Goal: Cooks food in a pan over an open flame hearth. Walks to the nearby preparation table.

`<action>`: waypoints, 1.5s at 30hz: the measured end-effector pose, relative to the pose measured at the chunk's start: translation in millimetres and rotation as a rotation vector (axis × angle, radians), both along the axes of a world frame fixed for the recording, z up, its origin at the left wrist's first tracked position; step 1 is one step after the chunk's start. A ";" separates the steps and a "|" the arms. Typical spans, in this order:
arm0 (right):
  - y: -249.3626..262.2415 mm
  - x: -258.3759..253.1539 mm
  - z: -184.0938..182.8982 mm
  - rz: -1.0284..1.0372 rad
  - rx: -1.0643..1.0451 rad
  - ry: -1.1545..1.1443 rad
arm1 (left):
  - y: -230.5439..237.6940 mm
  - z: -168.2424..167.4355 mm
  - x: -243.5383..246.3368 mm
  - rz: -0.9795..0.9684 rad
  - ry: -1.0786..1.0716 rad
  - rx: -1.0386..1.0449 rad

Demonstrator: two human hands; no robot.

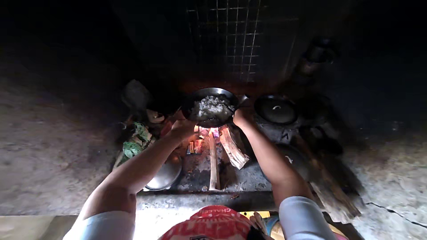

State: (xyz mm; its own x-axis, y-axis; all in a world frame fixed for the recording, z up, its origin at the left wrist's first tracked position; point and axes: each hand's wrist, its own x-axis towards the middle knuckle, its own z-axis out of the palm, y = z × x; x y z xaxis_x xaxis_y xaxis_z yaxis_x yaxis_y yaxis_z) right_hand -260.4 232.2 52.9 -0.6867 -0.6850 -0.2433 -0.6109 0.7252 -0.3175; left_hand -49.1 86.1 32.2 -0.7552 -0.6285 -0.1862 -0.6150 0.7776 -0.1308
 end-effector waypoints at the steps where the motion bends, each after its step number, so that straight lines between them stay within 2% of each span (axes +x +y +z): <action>1: 1.2 -1.9 -1.6 0.011 -0.007 0.004 | -5.7 3.3 -0.4 0.006 0.016 0.005; 2: 3.6 -4.6 -2.9 0.020 -0.013 0.025 | -12.9 12.3 4.0 0.016 0.056 0.022; 6: 12.3 -20.7 -10.7 0.019 -0.090 0.087 | -30.4 84.7 43.6 0.147 0.100 0.043; 9: 12.1 -19.9 -11.1 -0.010 -0.039 0.093 | -36.8 107.1 66.5 0.147 0.021 0.021; 12: 2.2 -16.3 -13.3 -0.059 0.045 0.029 | -36.0 96.0 65.6 0.141 -0.052 -0.005; 16: -11.6 -22.7 -18.4 -0.056 -0.005 -0.041 | -38.7 56.3 46.3 0.223 -0.037 0.030; 19: -16.2 -22.5 -14.5 -0.032 0.019 -0.040 | -40.5 22.3 33.9 0.283 0.016 0.049; 22: -19.1 -20.6 -20.7 -0.012 0.004 -0.056 | -30.2 4.1 15.0 0.306 0.043 0.084; 27: -21.7 -20.2 -37.7 0.080 -0.013 -0.051 | -42.6 -32.2 -25.0 0.348 0.180 0.154; 30: -26.3 -5.8 -37.0 0.146 -0.036 -0.093 | -46.1 -27.6 -43.3 0.303 0.283 0.302; 32: -28.0 6.7 -30.5 0.157 0.007 -0.033 | -52.3 -12.8 -48.6 0.195 0.266 0.365; 34: -23.4 11.8 -18.7 0.146 0.050 -0.005 | -70.9 -2.4 -43.8 0.101 0.293 0.425; 36: -14.2 9.9 -3.3 0.121 0.044 0.005 | -89.5 18.9 -31.0 0.089 0.353 0.518; 39: -1.4 0.5 12.6 0.095 0.003 0.059 | -86.4 75.6 -13.7 0.122 0.332 0.397; 41: 0.7 0.4 25.0 0.042 0.003 0.089 | -78.3 92.8 -15.3 0.148 0.312 0.271; 43: -5.8 4.6 32.8 -0.017 0.039 0.086 | -70.0 79.9 -29.5 0.229 0.319 0.181; 45: -16.9 7.3 28.2 -0.050 0.065 0.094 | -58.3 50.7 -47.1 0.294 0.297 0.132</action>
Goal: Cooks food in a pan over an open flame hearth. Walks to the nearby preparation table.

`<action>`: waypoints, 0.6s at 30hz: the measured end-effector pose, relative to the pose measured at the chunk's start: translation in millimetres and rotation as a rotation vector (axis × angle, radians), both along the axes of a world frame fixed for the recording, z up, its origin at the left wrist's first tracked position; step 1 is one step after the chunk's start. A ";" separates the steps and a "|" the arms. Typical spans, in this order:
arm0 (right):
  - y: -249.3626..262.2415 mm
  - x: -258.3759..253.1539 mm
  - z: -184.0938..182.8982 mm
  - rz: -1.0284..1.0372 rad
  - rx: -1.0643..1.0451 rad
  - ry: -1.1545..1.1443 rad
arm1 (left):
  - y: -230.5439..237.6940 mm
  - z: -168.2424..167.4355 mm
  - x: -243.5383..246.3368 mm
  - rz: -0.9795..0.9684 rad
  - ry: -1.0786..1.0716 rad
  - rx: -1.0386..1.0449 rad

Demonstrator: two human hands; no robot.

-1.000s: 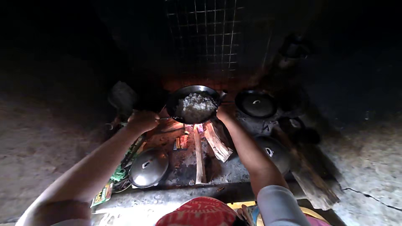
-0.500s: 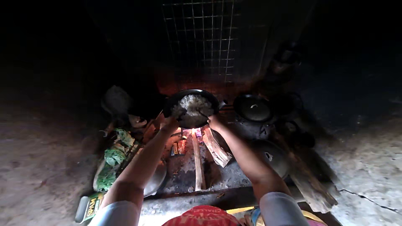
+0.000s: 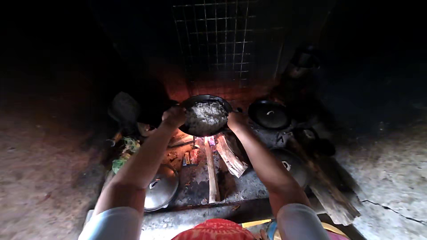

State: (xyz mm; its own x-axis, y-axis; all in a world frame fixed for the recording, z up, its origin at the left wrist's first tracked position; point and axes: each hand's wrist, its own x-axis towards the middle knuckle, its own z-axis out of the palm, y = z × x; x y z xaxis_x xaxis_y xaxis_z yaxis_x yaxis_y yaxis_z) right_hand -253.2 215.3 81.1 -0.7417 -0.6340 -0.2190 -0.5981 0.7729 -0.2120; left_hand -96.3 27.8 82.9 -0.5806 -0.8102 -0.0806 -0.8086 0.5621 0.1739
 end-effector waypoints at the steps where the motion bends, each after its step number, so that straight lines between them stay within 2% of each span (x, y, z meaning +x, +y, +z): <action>1: -4.8 1.2 -6.0 -0.012 0.007 0.004 | 5.6 -16.2 -5.0 -0.008 -0.038 -0.004; 3: -10.2 1.5 -17.5 -0.024 0.033 0.004 | 13.6 -38.5 -3.6 -0.066 -0.117 0.018; 5: -9.9 -0.7 -20.1 -0.021 0.071 -0.005 | 3.6 -44.5 12.7 -0.127 -0.142 0.033; 7: -8.8 -5.4 -17.3 -0.014 0.073 -0.032 | -15.4 -31.1 37.8 -0.155 -0.091 0.077; 10: -12.0 -17.0 -6.0 0.007 0.041 -0.017 | -30.6 11.8 67.7 -0.202 -0.077 0.075; 14: -15.4 -22.9 10.5 0.008 0.027 0.002 | -9.7 58.3 96.6 -0.251 -0.119 0.140; 16: -21.8 -27.8 7.3 0.017 0.035 -0.038 | 7.2 55.3 100.5 -0.270 -0.173 0.212; 18: -26.9 -29.8 3.8 0.025 0.032 -0.078 | 25.5 34.4 91.3 -0.305 -0.239 0.205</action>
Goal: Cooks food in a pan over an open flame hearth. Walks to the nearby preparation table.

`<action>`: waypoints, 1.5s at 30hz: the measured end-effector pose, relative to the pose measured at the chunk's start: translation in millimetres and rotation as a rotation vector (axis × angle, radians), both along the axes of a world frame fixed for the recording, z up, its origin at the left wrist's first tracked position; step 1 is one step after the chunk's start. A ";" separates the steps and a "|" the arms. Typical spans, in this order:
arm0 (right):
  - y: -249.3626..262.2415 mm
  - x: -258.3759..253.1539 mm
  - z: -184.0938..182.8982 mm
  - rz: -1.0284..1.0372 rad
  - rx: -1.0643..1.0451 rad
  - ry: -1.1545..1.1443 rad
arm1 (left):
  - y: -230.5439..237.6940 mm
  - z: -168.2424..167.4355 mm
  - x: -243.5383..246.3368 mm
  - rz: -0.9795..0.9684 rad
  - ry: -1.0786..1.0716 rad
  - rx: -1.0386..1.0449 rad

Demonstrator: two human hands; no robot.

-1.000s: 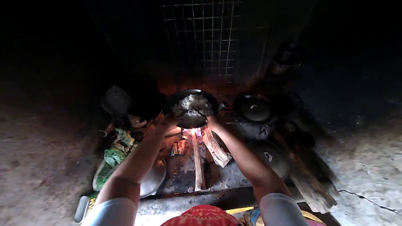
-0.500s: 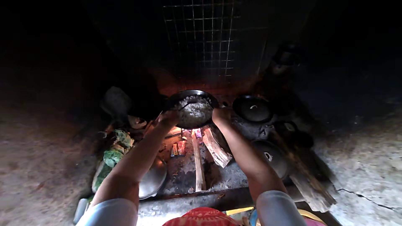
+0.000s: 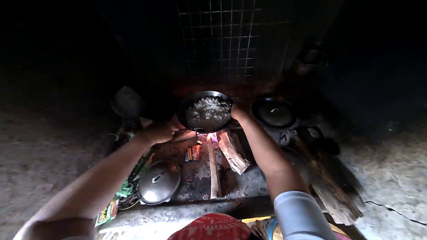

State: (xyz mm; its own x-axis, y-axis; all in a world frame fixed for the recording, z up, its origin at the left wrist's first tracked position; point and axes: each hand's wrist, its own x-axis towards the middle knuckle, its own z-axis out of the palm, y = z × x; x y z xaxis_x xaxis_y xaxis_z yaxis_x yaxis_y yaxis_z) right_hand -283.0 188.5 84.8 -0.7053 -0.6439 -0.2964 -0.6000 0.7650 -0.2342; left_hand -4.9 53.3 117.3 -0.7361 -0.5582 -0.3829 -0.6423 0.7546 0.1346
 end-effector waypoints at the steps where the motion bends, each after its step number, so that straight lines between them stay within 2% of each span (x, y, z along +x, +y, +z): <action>1: -1.0 -0.1 0.3 0.003 0.003 -0.008 | 5.0 -16.7 -7.8 -0.051 0.003 -0.034; 3: -1.8 -1.8 -0.6 0.001 -0.009 -0.017 | 10.3 -55.4 -26.2 -0.111 0.091 -0.076; 5: -1.1 -5.2 -2.5 -0.013 -0.023 -0.033 | 24.5 -83.0 -49.7 -0.072 0.148 -0.063; 9: -0.1 -7.9 -0.9 -0.019 -0.017 -0.040 | 64.5 -87.2 -96.4 0.092 0.007 -0.125; 13: -5.7 -4.9 -4.5 -0.009 -0.013 -0.035 | 41.5 -99.7 -106.6 0.127 0.029 -0.156; 18: -3.0 -12.5 -6.7 -0.031 -0.128 -0.025 | -1.5 -81.4 -68.7 0.137 0.194 -0.180; 21: -6.5 -17.3 -1.0 -0.038 -0.162 -0.032 | -35.7 -57.7 -55.1 0.153 0.172 -0.248; 25: -12.9 -12.0 9.9 -0.020 -0.144 -0.066 | -40.9 -29.3 -67.3 0.252 0.076 -0.333; 29: -13.5 11.8 3.8 -0.002 -0.038 0.058 | -59.5 -48.8 -95.1 0.258 -0.056 -0.428; 33: -11.5 24.1 5.7 0.015 0.110 0.148 | -78.4 -64.1 -102.5 0.213 -0.144 -0.426; 39: -9.8 -7.3 -7.1 0.126 0.084 0.034 | -101.7 -34.4 -81.4 0.151 -0.093 -0.080; 42: -9.0 -10.5 -1.3 0.141 0.091 -0.012 | -96.1 -44.9 -90.5 0.292 -0.032 0.182; 45: -7.8 -7.7 3.2 0.116 0.072 -0.062 | -78.4 -63.5 -113.9 0.374 0.056 0.315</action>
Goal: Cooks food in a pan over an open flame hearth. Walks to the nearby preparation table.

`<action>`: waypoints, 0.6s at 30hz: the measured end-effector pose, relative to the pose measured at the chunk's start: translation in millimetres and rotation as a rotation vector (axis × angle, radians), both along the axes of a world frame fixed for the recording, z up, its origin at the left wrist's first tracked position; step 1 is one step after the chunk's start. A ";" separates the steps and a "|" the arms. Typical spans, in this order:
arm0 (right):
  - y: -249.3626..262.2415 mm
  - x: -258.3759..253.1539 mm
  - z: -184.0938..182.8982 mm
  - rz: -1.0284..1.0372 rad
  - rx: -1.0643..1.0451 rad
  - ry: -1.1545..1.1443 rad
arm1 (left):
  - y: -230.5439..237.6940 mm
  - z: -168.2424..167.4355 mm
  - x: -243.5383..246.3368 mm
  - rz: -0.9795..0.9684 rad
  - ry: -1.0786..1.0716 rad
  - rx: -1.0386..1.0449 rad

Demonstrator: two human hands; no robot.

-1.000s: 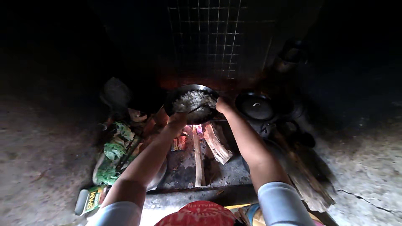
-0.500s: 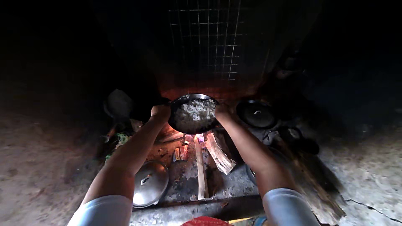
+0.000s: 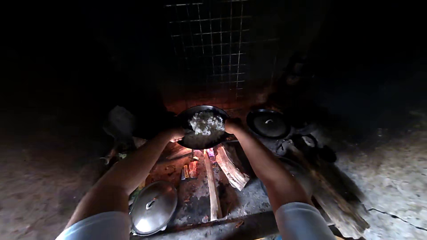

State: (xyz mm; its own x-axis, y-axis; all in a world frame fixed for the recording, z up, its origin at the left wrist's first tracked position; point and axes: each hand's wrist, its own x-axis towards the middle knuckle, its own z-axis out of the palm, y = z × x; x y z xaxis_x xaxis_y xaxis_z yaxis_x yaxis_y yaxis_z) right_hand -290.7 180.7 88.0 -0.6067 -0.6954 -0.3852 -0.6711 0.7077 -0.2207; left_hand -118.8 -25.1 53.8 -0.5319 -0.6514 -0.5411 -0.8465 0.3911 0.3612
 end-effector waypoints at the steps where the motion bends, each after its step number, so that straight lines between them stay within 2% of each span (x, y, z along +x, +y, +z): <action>1: 0.0 -0.9 -1.4 -0.012 -0.013 -0.010 | 5.8 -4.4 -6.0 0.035 0.037 0.029; 6: 1.0 -0.5 -5.8 -0.052 -0.043 -0.058 | 8.4 -22.5 -9.4 0.127 0.154 0.149; 9: 0.8 -3.8 -8.1 -0.087 -0.117 -0.085 | -2.8 -9.1 0.7 0.080 0.160 0.129; 11: -3.4 -7.6 -7.8 -0.083 -0.163 -0.064 | -5.9 14.2 8.3 -0.004 0.123 0.006; 15: -9.9 -2.6 5.3 -0.011 -0.194 0.011 | 10.1 63.3 22.4 -0.271 -0.030 -0.418; 18: -6.8 11.9 17.8 0.021 -0.164 0.090 | 40.1 75.4 41.6 -0.316 -0.176 -0.641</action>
State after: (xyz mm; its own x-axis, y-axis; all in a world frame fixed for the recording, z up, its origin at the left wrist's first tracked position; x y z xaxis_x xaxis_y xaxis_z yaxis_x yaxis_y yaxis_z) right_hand -278.8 173.9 105.8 -0.6181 -0.7574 -0.2104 -0.7079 0.6527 -0.2700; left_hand -77.2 15.0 129.2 -0.6869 -0.6987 -0.2000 -0.6828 0.7147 -0.1516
